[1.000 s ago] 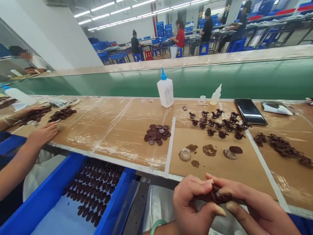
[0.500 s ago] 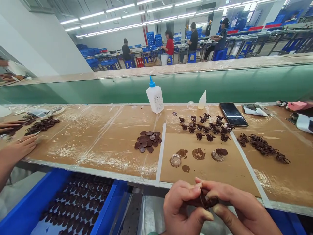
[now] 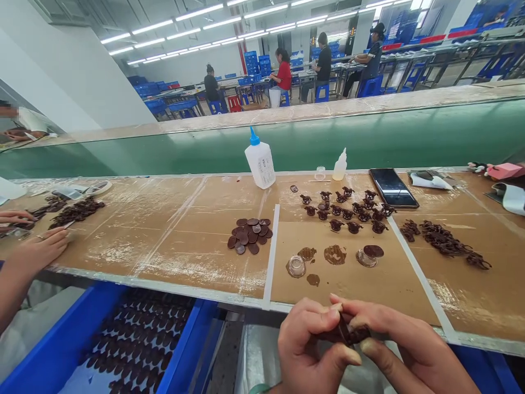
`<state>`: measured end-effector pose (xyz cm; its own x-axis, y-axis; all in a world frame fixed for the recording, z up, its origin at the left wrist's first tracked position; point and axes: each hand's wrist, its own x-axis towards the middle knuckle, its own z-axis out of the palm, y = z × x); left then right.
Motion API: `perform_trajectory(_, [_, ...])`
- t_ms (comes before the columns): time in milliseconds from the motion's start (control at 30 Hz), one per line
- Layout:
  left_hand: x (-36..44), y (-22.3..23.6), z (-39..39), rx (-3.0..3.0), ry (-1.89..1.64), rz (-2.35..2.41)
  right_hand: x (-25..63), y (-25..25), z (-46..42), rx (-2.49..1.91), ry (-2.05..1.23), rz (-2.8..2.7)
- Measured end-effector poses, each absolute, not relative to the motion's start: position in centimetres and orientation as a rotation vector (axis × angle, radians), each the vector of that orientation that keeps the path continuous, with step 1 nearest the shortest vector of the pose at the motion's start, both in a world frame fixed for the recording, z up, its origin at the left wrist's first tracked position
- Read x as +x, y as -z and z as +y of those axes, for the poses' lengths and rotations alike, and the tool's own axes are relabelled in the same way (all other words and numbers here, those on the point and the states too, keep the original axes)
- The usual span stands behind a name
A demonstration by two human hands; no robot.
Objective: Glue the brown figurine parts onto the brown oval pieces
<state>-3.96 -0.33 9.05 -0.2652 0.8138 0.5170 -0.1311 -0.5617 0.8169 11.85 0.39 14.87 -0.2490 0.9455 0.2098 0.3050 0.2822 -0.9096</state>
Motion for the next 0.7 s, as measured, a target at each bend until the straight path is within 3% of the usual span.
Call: perform_trajectory(700, [-4.00,-9.13,-0.45,1.327,-1.920,0.924,11.49,-14.72,0.08,-1.183,-0.981,-1.698])
